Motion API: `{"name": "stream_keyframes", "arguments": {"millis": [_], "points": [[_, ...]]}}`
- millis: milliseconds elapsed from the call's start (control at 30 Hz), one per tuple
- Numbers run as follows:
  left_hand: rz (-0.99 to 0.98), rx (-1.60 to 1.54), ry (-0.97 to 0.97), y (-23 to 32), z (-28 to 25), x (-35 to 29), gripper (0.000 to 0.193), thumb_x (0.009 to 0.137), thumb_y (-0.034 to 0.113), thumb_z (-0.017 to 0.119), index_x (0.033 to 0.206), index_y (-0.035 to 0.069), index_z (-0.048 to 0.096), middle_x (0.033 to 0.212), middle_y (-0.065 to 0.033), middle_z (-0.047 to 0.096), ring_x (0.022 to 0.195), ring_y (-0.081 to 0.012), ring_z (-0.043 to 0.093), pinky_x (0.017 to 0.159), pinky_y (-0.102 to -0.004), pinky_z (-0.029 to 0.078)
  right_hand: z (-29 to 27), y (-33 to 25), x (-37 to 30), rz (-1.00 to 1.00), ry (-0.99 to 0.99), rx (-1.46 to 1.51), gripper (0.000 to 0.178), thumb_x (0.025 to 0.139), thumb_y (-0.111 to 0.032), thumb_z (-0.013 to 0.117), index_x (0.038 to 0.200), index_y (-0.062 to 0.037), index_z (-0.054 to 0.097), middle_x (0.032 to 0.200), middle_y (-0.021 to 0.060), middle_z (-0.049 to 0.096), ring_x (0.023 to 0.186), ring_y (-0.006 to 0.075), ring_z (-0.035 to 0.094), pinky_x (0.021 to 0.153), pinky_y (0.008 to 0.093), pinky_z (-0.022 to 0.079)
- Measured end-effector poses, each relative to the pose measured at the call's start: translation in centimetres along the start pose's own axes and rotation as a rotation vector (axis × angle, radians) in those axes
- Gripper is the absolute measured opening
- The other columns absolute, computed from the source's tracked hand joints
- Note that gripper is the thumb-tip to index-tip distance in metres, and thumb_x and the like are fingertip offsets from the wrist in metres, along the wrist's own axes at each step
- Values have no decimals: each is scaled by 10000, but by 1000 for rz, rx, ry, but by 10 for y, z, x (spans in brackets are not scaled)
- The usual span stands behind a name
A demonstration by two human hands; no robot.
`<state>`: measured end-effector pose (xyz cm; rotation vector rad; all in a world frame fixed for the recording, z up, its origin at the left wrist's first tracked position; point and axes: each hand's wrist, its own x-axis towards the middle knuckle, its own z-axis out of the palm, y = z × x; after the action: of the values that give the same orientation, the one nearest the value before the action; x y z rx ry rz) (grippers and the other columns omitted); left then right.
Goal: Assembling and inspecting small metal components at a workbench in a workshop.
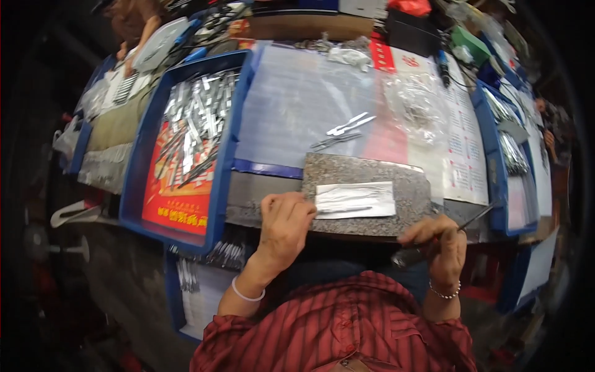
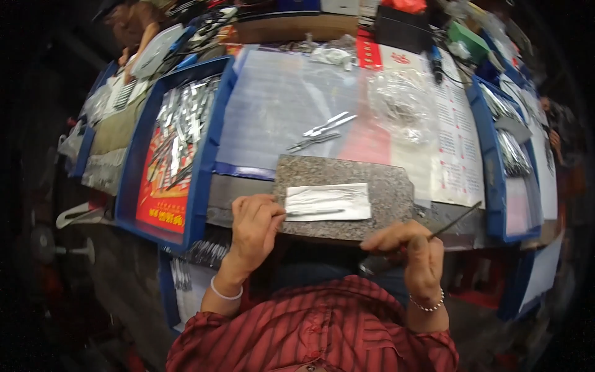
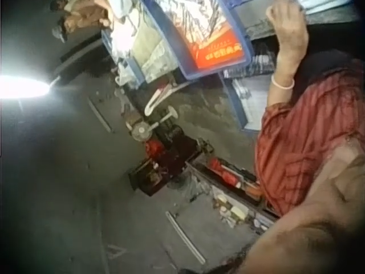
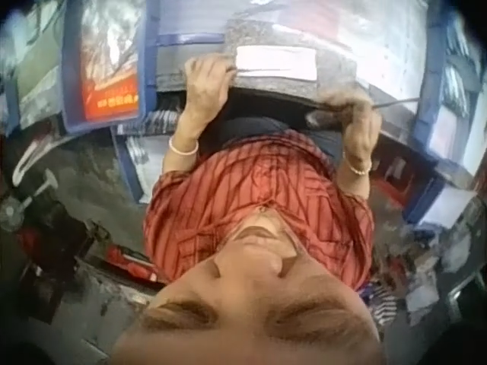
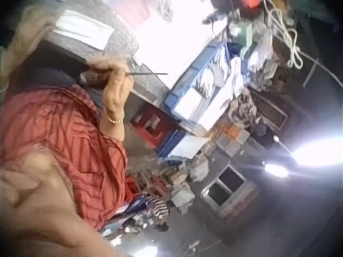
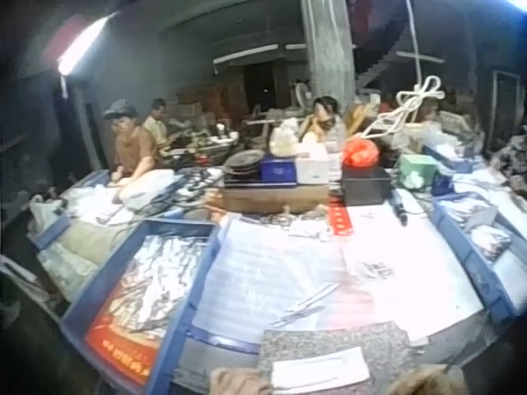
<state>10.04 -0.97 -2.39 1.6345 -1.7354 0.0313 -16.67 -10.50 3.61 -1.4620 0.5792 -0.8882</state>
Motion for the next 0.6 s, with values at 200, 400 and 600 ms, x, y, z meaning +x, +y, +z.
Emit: {"name": "stream_keyframes", "arguments": {"millis": [200, 400, 600], "points": [[-155, 5, 130, 16, -52, -68, 216, 734, -21, 717, 910, 50, 614, 890, -104, 625, 832, -279, 610, 752, -391, 445, 5, 4, -22, 159, -11, 191, 259, 1012, -226, 431, 972, 8, 536, 839, 199, 650, 476, 99, 486, 419, 187, 361], [-710, 292, 234, -19, -110, -227, 80, 831, -7, 633, 900, 16, 601, 862, -142, 584, 819, -316, 587, 743, -379, 460, 32, 21, -8, 450, -290, -40, 77, 883, 37, 540, 914, 50, 609, 862, 133, 642, 710, 176, 628, 653, 277, 495], [-1032, 532, 538, -80, -117, -353, 82, 874, 59, 622, 921, -7, 615, 900, -148, 594, 802, -315, 598, 720, -386, 484, 68, 27, 4, 198, -562, -309, 65, 848, -26, 634, 867, 34, 623, 730, 126, 622, 553, 190, 581, 527, 277, 433]]}}
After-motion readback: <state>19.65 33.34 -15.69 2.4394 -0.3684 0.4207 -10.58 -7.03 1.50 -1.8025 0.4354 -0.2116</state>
